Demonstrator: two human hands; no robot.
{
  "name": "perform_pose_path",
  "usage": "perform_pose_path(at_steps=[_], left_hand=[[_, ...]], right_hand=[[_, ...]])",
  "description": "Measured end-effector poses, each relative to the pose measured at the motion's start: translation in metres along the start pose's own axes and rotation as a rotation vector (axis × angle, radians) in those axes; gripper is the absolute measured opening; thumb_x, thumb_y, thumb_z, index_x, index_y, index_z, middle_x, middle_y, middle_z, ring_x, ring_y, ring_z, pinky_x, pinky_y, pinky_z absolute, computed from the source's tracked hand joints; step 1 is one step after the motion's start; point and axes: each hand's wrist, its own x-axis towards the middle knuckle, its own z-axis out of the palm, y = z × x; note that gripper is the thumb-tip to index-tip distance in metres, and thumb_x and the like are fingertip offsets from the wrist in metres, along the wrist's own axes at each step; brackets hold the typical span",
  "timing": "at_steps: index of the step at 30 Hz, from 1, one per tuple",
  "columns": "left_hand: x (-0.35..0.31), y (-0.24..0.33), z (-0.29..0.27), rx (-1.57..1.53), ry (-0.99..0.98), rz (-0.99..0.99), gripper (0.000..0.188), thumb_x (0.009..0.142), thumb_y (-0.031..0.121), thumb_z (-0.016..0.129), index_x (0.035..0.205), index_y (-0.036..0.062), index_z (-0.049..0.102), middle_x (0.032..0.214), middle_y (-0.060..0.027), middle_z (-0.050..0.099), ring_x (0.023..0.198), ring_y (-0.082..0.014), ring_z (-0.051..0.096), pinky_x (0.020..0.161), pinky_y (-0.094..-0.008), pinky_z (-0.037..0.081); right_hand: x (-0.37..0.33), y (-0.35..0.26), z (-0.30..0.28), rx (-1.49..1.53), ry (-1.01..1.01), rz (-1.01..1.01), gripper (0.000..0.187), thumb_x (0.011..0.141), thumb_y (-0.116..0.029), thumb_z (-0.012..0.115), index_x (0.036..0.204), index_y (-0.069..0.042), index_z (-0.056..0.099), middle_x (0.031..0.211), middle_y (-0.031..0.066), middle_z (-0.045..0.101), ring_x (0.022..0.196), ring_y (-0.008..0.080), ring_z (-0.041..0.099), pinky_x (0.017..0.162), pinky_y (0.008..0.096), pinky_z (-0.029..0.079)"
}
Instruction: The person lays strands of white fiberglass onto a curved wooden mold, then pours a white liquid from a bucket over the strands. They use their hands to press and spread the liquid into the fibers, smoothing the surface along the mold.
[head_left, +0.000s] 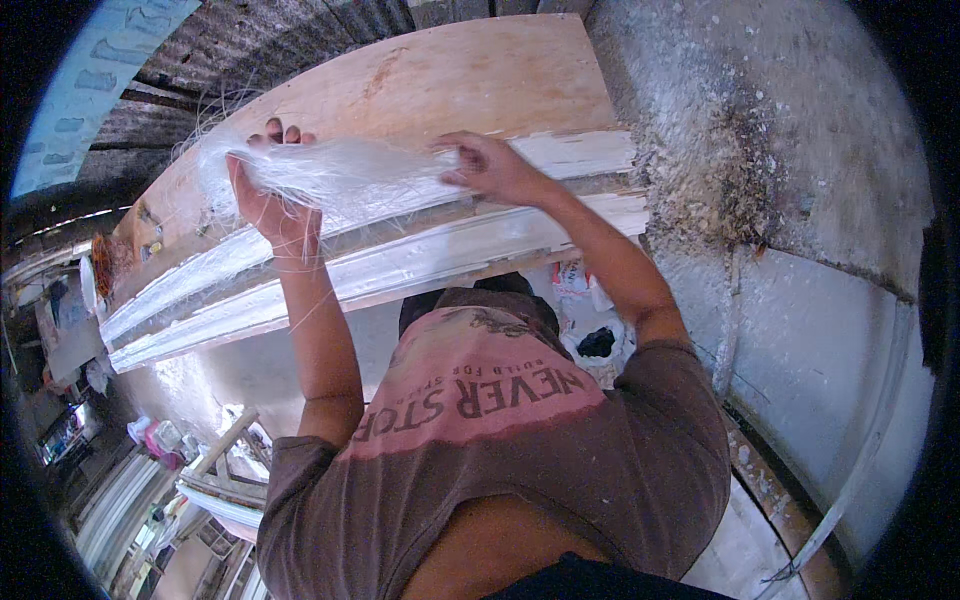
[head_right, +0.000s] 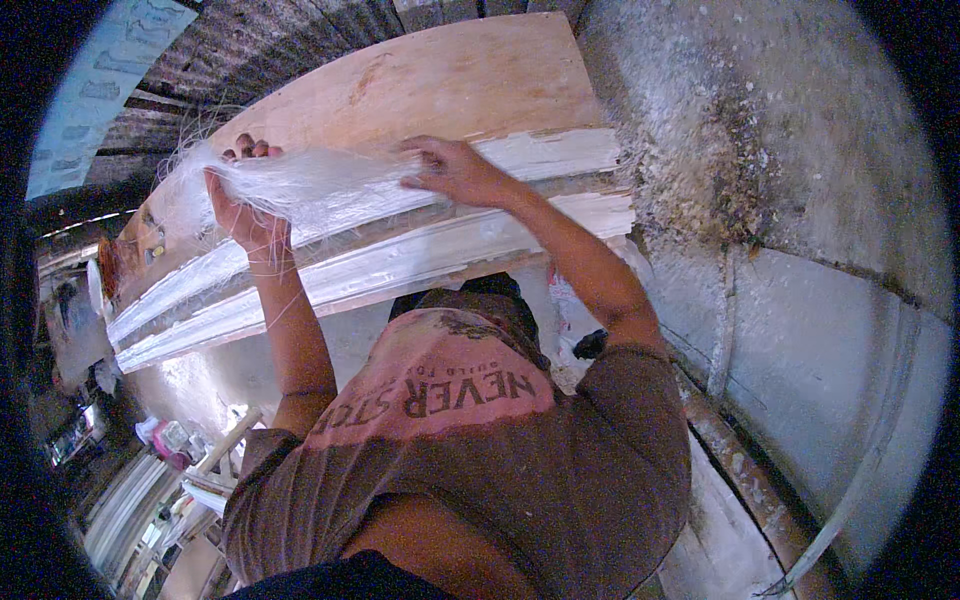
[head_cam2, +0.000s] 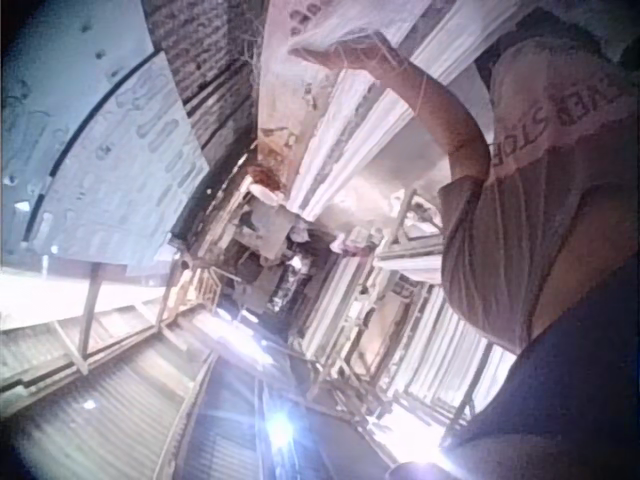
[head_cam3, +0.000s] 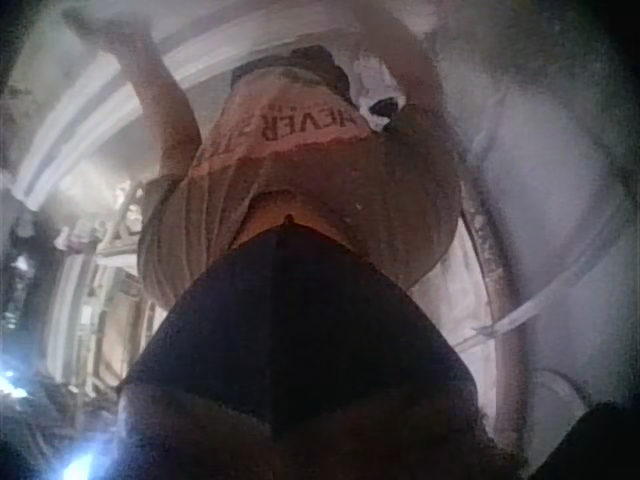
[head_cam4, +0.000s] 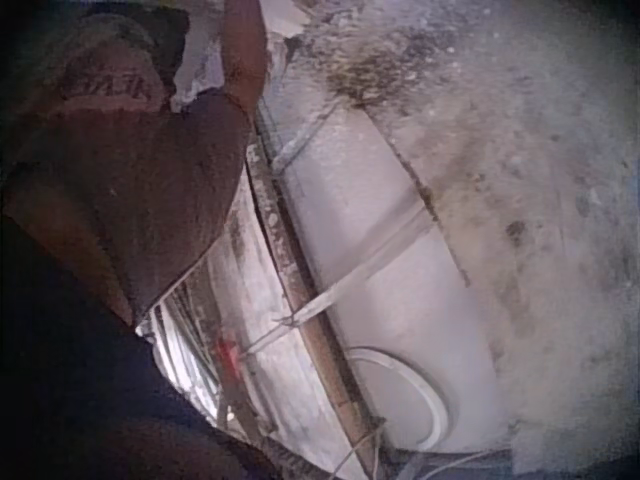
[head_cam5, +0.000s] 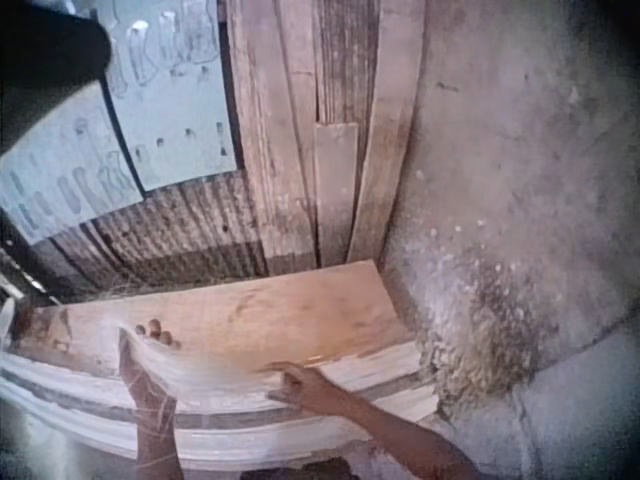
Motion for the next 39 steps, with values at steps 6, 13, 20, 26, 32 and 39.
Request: perform_pose_path(at_steps=[6,13,20,26,32,39], left_hand=[[-0.016,0.006,-0.028,0.018,0.049,0.056,0.033,0.094,0.038,0.053,0.097,0.005,0.058,0.096,-0.0091,0.055,0.089,-0.0256,0.054,0.086,-0.0408,0.047],[-0.038,0.055,-0.066,0.189,0.174,0.221,0.043,0.094,0.045,0.047,0.107,0.0047,0.057,0.104,-0.0156,0.06,0.091,-0.0325,0.059,0.083,-0.0444,0.05],[-0.04,0.107,-0.088,0.286,0.243,0.226,0.044,0.07,0.018,0.053,0.11,-0.001,0.054,0.098,-0.0186,0.059,0.09,-0.0356,0.059,0.081,-0.0478,0.049],[-0.035,0.062,-0.085,0.158,0.116,0.097,0.047,0.062,0.008,0.052,0.108,-0.0017,0.056,0.095,-0.0172,0.06,0.089,-0.0353,0.059,0.084,-0.0493,0.049],[-0.033,0.083,-0.079,-0.059,0.1,0.054,0.037,0.074,0.008,0.052,0.11,0.0032,0.056,0.096,-0.0141,0.06,0.089,-0.0302,0.058,0.088,-0.0474,0.048],[-0.042,0.09,-0.105,-0.143,0.213,0.12,0.016,0.085,0.013,0.051,0.098,0.0053,0.056,0.084,-0.0099,0.053,0.076,-0.025,0.051,0.075,-0.0389,0.048]], right_hand=[[-0.057,0.058,-0.087,-0.281,0.143,-0.166,0.022,0.09,-0.018,0.063,0.106,-0.005,0.069,0.098,0.0096,0.071,0.085,0.0161,0.066,0.078,0.0284,0.05],[-0.089,0.14,-0.157,-0.908,0.129,0.033,0.025,0.088,-0.024,0.064,0.109,-0.009,0.068,0.101,0.0116,0.069,0.095,0.0291,0.065,0.084,0.0371,0.052],[-0.069,0.159,-0.135,-1.206,0.258,0.045,0.067,0.077,-0.028,0.074,0.135,-0.012,0.046,0.136,0.0179,0.047,0.124,0.0341,0.047,0.103,0.0395,0.04],[0.029,-0.012,0.086,-0.228,0.049,-0.258,0.102,0.068,-0.038,0.083,0.145,-0.004,0.026,0.148,0.0213,0.033,0.137,0.0298,0.032,0.114,0.0373,0.024],[0.056,-0.024,0.144,0.007,0.059,-0.16,0.07,0.08,-0.026,0.076,0.139,-0.007,0.042,0.095,0.0067,0.057,0.088,0.0165,0.053,0.08,0.0294,0.044],[0.009,-0.033,0.06,-0.219,0.142,0.038,0.029,0.086,-0.022,0.07,0.113,-0.01,0.068,0.068,-0.0037,0.05,0.064,0.0069,0.043,0.059,0.0246,0.039]])
